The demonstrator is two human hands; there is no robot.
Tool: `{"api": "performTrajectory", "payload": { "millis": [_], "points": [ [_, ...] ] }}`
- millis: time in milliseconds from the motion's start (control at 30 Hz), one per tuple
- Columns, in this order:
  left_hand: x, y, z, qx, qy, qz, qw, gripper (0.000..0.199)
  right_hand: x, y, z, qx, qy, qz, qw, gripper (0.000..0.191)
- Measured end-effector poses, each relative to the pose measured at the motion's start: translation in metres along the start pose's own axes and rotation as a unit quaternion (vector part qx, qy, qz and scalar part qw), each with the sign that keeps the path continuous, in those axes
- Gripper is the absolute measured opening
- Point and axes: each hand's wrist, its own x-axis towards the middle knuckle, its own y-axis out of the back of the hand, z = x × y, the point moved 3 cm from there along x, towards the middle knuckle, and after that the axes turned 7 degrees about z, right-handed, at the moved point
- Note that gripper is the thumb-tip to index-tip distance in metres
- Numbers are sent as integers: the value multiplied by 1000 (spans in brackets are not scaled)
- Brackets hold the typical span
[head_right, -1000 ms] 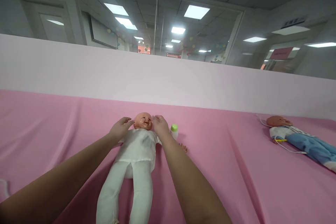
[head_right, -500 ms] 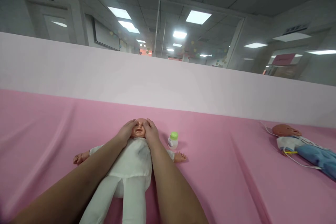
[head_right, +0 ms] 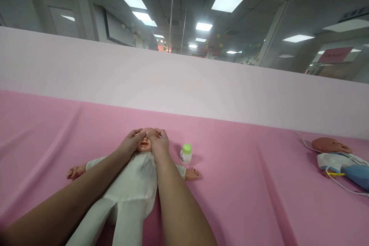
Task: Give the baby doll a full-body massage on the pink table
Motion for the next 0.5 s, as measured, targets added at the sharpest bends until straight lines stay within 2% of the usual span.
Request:
{"api": "performTrajectory", "payload": {
  "millis": [133, 267, 400, 500],
  "points": [
    [4, -3, -4, 12, 23, -7, 1000, 60, 4, 3, 9, 14, 9, 15, 1000, 52],
    [9, -2, -6, 31, 27, 16, 999, 49, 9, 5, 20, 36, 26, 5, 999, 43],
    [8, -1, -4, 8, 23, 31, 999, 44, 10, 6, 25, 53, 23, -10, 998, 44],
    [5, -2, -4, 15, 22, 11, 1000, 48, 4, 7, 20, 44, 29, -8, 999, 48]
  ]
}}
